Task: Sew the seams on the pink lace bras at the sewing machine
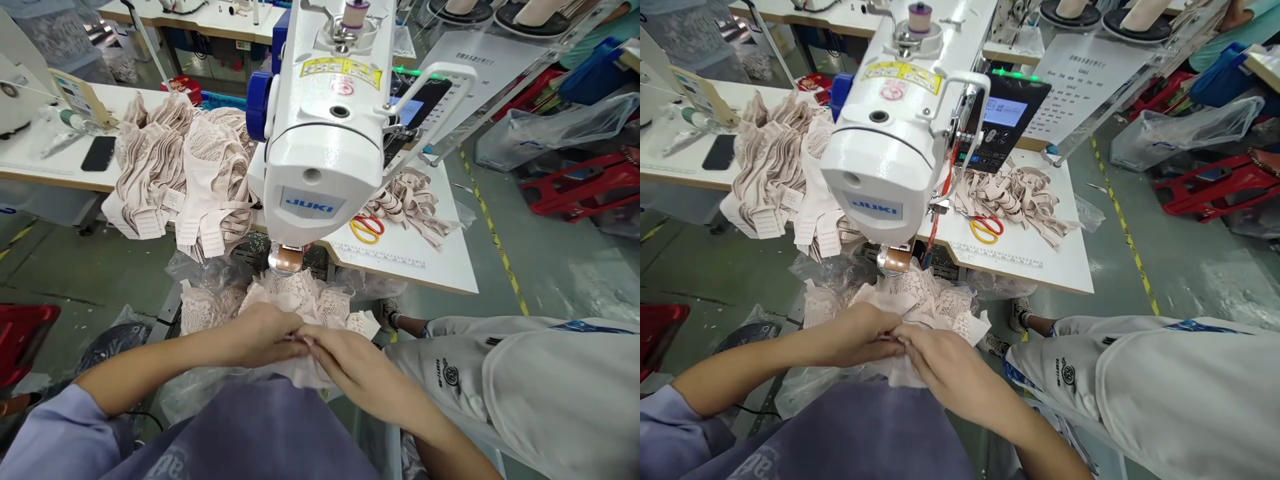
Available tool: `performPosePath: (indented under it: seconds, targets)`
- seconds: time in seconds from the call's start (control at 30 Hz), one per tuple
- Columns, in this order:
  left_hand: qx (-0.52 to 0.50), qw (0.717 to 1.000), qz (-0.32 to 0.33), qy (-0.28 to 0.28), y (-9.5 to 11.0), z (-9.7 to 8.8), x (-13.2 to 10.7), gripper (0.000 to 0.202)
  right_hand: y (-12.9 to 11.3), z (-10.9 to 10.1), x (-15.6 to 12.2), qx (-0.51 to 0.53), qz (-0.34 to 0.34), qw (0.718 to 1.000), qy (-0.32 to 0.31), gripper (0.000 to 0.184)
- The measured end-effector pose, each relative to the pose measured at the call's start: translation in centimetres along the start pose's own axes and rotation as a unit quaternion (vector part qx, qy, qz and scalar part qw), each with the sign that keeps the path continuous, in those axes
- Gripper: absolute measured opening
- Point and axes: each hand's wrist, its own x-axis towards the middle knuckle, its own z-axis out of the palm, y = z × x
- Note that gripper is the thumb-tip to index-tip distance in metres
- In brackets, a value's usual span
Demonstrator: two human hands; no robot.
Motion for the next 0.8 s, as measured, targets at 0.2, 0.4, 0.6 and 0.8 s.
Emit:
performPosePath:
  seconds: [0.2, 0.4, 0.6, 0.8]
  targets:
    - [0.074, 0.991, 0.019, 0.114, -1.5, -0.2, 0.4, 0.036, 2.0, 0.5, 2.9, 0.076, 0.104, 0.987, 0.094, 0.014]
    - [0.062, 0.98, -0.011, 0.188, -2.6, -1.8, 1.4, 0.039, 3.7, -1.4, 6.6, 0.175, 0.077, 0.974, 0.12, 0.024]
    - [-0.017, 0.977, -0.138, 0.16, -4.7, -5.1, 2.7, 0.046, 5.4, -3.1, 9.7, 0.165, 0.083, 0.974, 0.132, 0.028]
    - [-0.048, 0.956, -0.204, 0.206, -6.5, -6.5, 3.2, 0.024, 6.9, -4.1, 11.6, 0.118, 0.131, 0.976, 0.129, 0.032]
